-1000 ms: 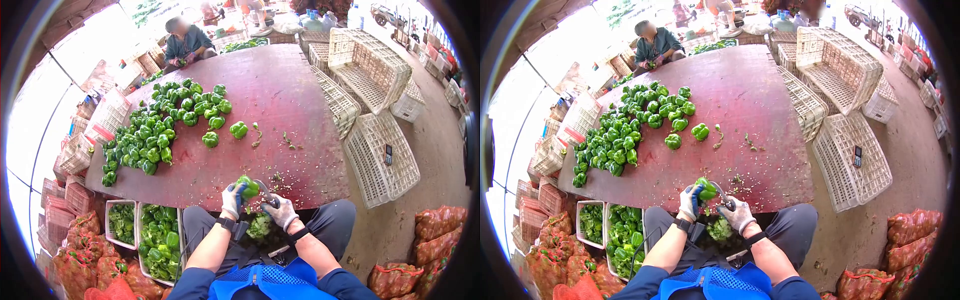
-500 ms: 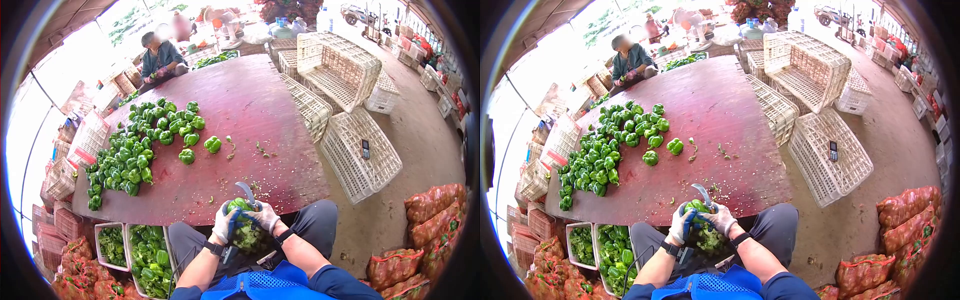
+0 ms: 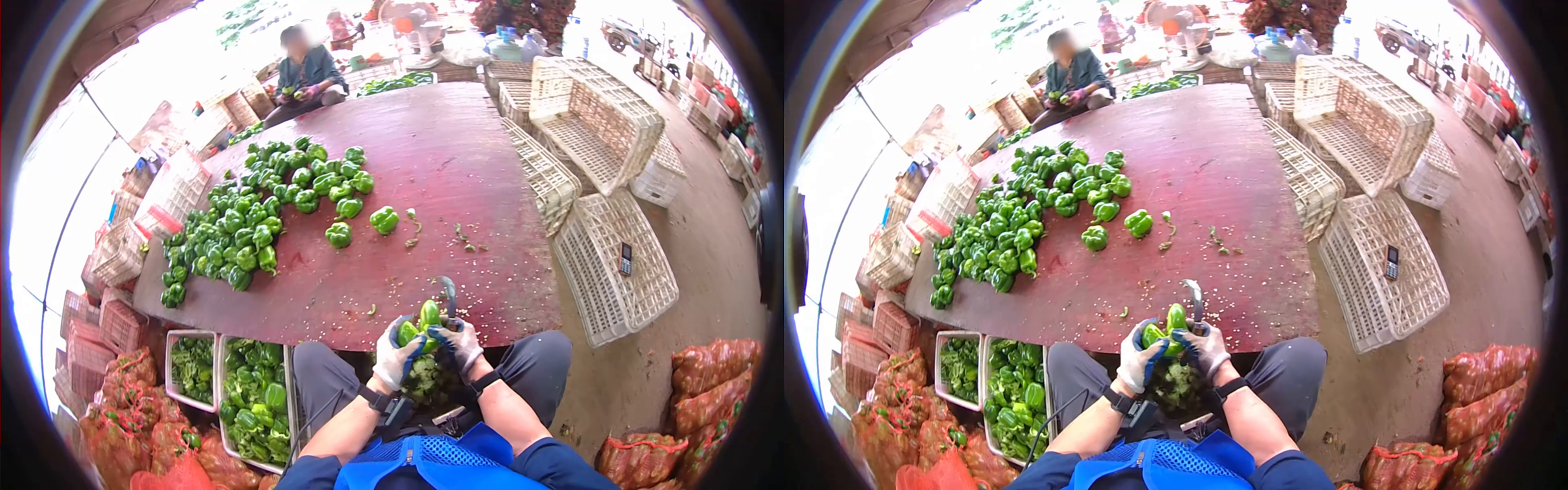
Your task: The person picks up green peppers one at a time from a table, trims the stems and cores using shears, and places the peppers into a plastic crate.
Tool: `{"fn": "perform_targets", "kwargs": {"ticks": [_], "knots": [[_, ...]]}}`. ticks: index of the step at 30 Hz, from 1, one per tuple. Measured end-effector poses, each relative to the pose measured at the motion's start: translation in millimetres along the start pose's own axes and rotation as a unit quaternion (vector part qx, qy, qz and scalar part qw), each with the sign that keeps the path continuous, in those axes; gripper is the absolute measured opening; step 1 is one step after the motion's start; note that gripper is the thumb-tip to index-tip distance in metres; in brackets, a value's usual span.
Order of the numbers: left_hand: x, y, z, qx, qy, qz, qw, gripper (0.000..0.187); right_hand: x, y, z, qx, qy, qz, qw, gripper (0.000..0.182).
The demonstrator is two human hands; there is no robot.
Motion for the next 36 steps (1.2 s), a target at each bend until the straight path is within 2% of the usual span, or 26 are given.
{"fn": "perform_targets", "kwargs": {"ticks": [2,4,6,8,11,12,14,16,18,20,22,24,26,28,30,31,33,35,36], "knots": [[1.7,1.5,2.5,-0.002,0.019,-0.008,1.0,0.058,2.2,3.9,-3.9,-0.042,0.004,-0.001,0.999,0.032],[3.1,2.6,0.8,0.004,0.065,-0.012,0.998,0.057,2.1,3.2,-0.6,-0.027,0.002,-0.003,1.0,0.029],[6.8,5.3,2.4,0.018,0.081,-0.024,0.996,0.054,3.5,-1.0,4.7,-0.043,-0.068,-0.016,0.997,0.026],[8.2,7.0,-10.9,0.002,0.102,-0.043,0.994,0.056,9.4,-4.4,3.6,-0.033,-0.127,-0.085,0.988,0.024],[7.7,7.8,-2.7,0.01,0.085,-0.059,0.995,0.059,6.7,-2.3,-1.4,-0.018,-0.026,-0.077,0.996,0.027],[6.0,8.9,5.7,0.032,0.117,-0.06,0.991,0.06,8.4,-1.4,-0.3,-0.02,-0.023,-0.08,0.996,0.027],[7.9,6.7,12.5,0.052,0.15,-0.058,0.986,0.06,9.3,-0.2,-1.0,0.041,0.022,-0.085,0.995,0.032],[12.4,1.5,10.2,0.111,0.253,-0.082,0.958,0.061,13.5,-3.6,3.7,0.035,0.049,-0.105,0.993,0.036],[15.5,-4.5,7.2,0.103,0.222,-0.103,0.964,0.057,13.5,-7.1,14.4,0.054,0.127,-0.142,0.98,0.039],[18.9,-5.8,8.0,0.132,0.102,-0.099,0.981,0.053,10.4,-4.1,10.1,0.067,0.132,-0.154,0.977,0.041],[17.2,-4.5,4.1,0.139,0.118,-0.087,0.979,0.049,11.2,-6.5,11.9,0.044,0.174,-0.149,0.972,0.043],[16.8,-3.6,-1.8,0.076,0.041,-0.066,0.994,0.046,10.3,-5.3,12.7,0.038,0.165,-0.15,0.974,0.042],[15.9,-6.2,-5.4,0.081,0.015,-0.057,0.995,0.044,10.6,-6.6,14.9,0.034,0.157,-0.147,0.976,0.041],[13.3,-7.0,-5.5,0.086,-0.009,-0.048,0.995,0.043,6.1,-5.2,13.8,0.114,0.207,-0.156,0.959,0.041],[14.1,-6.8,-2.5,0.125,0.048,-0.029,0.991,0.04,4.2,-1.8,11.9,0.132,0.203,-0.152,0.958,0.041],[11.7,-3.3,3.8,0.153,0.131,-0.023,0.979,0.035,4.2,-0.9,13.4,0.096,0.162,-0.147,0.971,0.041],[15.2,-2.2,-1.0,0.159,0.175,-0.019,0.971,0.032,2.8,1.9,10.7,0.047,0.121,-0.133,0.983,0.043],[22.1,-3.2,-19.2,0.154,0.264,-0.024,0.952,0.023,2.3,3.6,5.0,0.049,0.089,-0.137,0.985,0.044],[19.7,0.8,-11.1,0.185,0.386,-0.058,0.902,0.022,0.8,6.2,0.6,0.049,0.056,-0.144,0.987,0.044]]}}
Point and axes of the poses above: each hand's wrist, its own y-axis away from the middle knuckle, its own x-axis out of the back of the hand, z = x × y, the point moved 2 cm from there along -y, towards the middle knuckle, and after that the axes turned 4 degrees about y, right-handed, at the moved point
